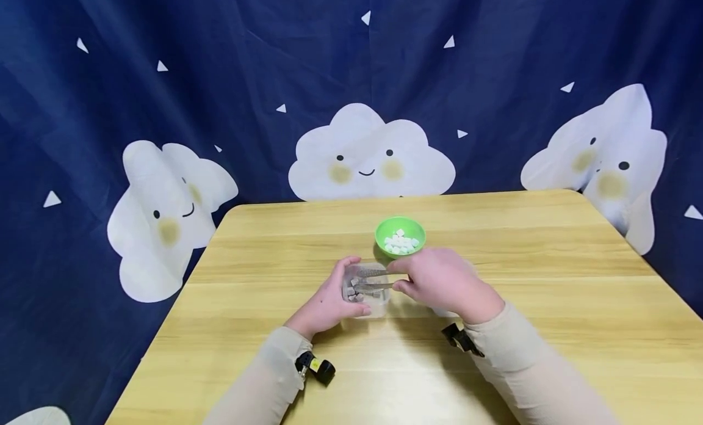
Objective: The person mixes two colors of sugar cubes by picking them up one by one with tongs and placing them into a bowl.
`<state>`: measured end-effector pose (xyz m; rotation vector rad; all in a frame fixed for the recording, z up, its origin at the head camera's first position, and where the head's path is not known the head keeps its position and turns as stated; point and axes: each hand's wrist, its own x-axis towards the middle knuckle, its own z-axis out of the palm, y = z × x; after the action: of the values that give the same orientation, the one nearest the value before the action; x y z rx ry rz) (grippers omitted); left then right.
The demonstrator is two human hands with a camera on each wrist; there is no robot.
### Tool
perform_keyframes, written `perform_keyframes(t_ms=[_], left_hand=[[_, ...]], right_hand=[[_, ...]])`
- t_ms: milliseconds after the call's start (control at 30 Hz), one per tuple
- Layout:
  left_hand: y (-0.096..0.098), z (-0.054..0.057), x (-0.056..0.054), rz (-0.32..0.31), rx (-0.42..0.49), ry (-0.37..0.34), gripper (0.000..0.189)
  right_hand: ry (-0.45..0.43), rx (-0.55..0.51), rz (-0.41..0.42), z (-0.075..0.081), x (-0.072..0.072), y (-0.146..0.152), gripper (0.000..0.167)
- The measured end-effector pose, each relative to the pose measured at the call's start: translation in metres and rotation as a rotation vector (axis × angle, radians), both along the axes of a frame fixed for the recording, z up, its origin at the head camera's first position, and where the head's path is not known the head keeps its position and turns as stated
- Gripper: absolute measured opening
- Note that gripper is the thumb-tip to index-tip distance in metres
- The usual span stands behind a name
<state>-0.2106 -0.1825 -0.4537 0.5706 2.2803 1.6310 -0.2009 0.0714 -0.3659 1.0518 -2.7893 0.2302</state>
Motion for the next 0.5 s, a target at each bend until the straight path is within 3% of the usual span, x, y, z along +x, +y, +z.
perform_keyframes(t_ms=[267,500], left_hand=[[0.000,-0.003,0.000,0.012,-0.012,0.007,0.103],[-0.001,-0.002,0.000,0.009,-0.033,0.034,0.101]], right_hand=[[0.004,0.020,-0.025,-0.006,-0.002,-0.013,0.020],[-0.021,0.031,-0.027,0.000,0.000,-0.018,0.013]])
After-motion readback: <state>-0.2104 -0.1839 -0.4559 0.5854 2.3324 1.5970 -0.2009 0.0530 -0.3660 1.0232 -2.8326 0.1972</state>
